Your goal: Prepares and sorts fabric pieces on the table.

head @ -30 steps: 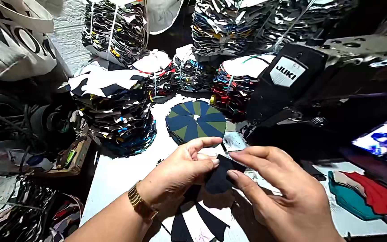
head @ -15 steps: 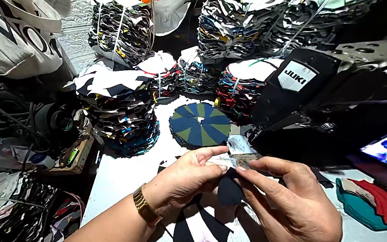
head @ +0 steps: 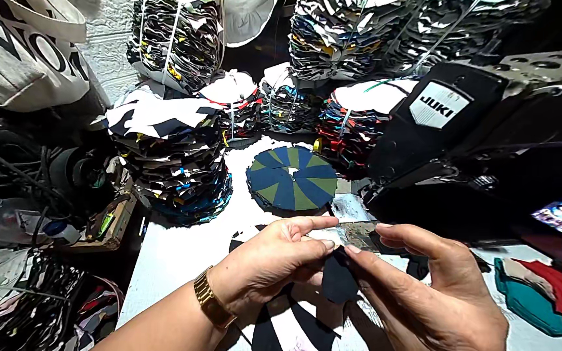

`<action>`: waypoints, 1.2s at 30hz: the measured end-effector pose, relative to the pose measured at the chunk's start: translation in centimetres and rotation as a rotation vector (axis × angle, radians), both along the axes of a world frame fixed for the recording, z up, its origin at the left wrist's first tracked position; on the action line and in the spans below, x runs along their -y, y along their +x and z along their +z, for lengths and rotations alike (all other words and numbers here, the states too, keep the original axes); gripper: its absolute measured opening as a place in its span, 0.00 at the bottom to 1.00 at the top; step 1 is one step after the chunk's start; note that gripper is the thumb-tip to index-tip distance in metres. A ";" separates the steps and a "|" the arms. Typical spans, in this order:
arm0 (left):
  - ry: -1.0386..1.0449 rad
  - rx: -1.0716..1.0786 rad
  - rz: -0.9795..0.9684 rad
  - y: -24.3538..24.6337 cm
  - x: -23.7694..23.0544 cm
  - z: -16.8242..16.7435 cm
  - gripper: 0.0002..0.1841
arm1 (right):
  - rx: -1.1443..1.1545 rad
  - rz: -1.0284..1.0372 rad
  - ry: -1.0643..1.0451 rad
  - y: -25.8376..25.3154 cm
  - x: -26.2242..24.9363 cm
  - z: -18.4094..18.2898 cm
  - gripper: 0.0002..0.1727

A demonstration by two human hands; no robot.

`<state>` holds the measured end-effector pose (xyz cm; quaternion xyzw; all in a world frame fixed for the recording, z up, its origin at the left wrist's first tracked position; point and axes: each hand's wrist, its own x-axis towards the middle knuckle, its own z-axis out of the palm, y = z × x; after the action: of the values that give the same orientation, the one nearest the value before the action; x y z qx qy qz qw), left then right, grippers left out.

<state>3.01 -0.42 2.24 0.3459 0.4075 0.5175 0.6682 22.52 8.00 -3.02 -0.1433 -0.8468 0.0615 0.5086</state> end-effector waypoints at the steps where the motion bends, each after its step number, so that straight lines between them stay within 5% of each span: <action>1: 0.000 -0.008 -0.001 0.0 0.0 0.0 0.23 | 0.007 0.000 -0.005 0.1 -0.1 0.0 0.09; 27: -0.040 -0.099 0.096 0.8 0.2 -0.5 0.18 | -0.008 0.027 0.173 -0.8 1.3 0.2 0.06; 36: -0.015 -0.046 0.105 0.6 0.2 -0.7 0.18 | -0.035 0.191 -0.129 -0.4 1.8 2.6 0.07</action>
<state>3.57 -0.64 1.59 0.3308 0.4443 0.5404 0.6333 22.11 6.19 -0.45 -0.0934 -0.8418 0.1666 0.5049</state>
